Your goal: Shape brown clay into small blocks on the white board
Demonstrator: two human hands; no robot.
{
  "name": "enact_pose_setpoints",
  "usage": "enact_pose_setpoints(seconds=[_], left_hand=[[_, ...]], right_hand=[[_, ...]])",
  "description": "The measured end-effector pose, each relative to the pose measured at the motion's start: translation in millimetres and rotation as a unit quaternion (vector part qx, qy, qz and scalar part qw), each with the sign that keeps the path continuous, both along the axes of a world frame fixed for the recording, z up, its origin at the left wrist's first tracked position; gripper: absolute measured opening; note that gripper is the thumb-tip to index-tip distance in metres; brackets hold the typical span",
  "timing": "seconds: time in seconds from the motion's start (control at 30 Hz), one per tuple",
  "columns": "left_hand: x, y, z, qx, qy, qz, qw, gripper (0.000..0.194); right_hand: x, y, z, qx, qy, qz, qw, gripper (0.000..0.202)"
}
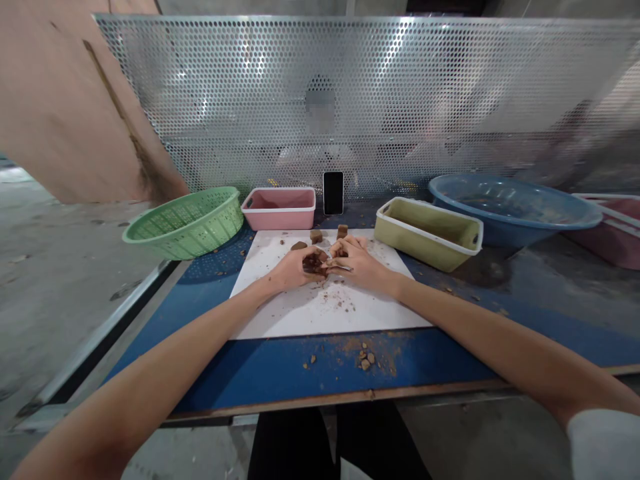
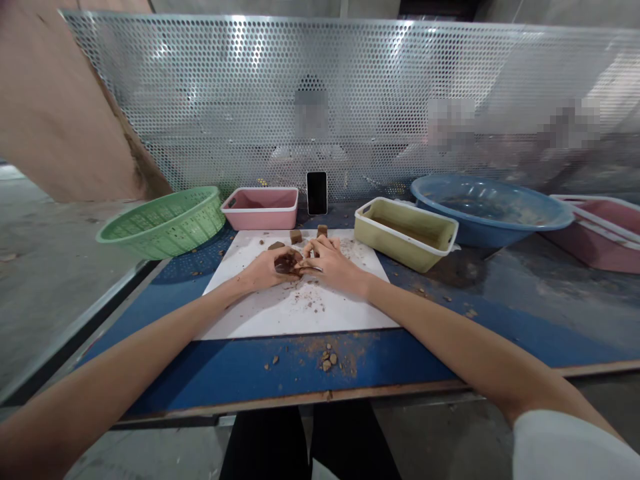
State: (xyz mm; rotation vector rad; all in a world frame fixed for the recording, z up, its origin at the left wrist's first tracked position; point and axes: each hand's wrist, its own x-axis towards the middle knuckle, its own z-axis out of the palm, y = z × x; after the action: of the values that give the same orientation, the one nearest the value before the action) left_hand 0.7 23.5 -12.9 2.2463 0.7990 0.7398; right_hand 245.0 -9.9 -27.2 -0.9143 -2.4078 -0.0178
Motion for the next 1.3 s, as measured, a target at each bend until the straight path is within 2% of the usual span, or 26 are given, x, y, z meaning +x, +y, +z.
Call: enact_pose_setpoints(seconds=[0.13,0.27,0.33,0.6,0.77,0.87,0.97,1.03,1.17,1.23,1.3], left_hand=[[1,-2,-1.8,-0.033,-0.03,0.001,0.999,0.042],[2,-6,0.7,-0.065,-0.039,0.02,0.997,0.075],[3,-8,2.6,-0.081,-0.043,0.019,0.996,0.081],[4,-7,1.9,-0.104,-0.046,0.027,0.993,0.07],[4,-9,2.2,-0.082,-0.042,0.028,0.995,0.064],[2,-10,2.4,-0.054,-0.024,0.028,0.998,0.051],[1,-9,1.1,-0.04,-0.004,0.025,0.999,0.039],[0,-8,-0.8,-0.045,-0.004,0.023,0.999,0.039],[-1,-6,-4.6,-0.042,-0.006,0.025,0.999,0.052],[-1,-7,-5.6,-0.044,-0.006,0.027,0.999,0.057],[-1,-8,-5.6,-0.051,-0.009,0.027,0.998,0.058]], right_hand=[[-1,0,2.7,-0.027,0.022,-0.005,0.999,0.018],[-1,0,7.0,-0.078,0.064,0.008,0.995,0.016],[-1,0,7.5,-0.086,0.078,0.008,0.993,0.015],[-3,-1,6.4,-0.061,0.093,-0.001,0.994,0.017],[-2,-4,6.0,-0.024,0.02,-0.003,0.999,0.019],[1,-4,4.9,-0.013,0.024,-0.008,1.0,0.013],[8,-5,15.0,0.023,0.039,-0.011,0.999,0.026],[17,-6,29.7,0.062,0.052,-0.07,0.994,0.035],[44,-2,63.6,0.111,0.054,-0.264,0.957,0.052],[63,5,74.9,0.108,0.027,-0.338,0.935,0.057],[85,13,80.7,0.062,-0.017,-0.393,0.917,0.067]])
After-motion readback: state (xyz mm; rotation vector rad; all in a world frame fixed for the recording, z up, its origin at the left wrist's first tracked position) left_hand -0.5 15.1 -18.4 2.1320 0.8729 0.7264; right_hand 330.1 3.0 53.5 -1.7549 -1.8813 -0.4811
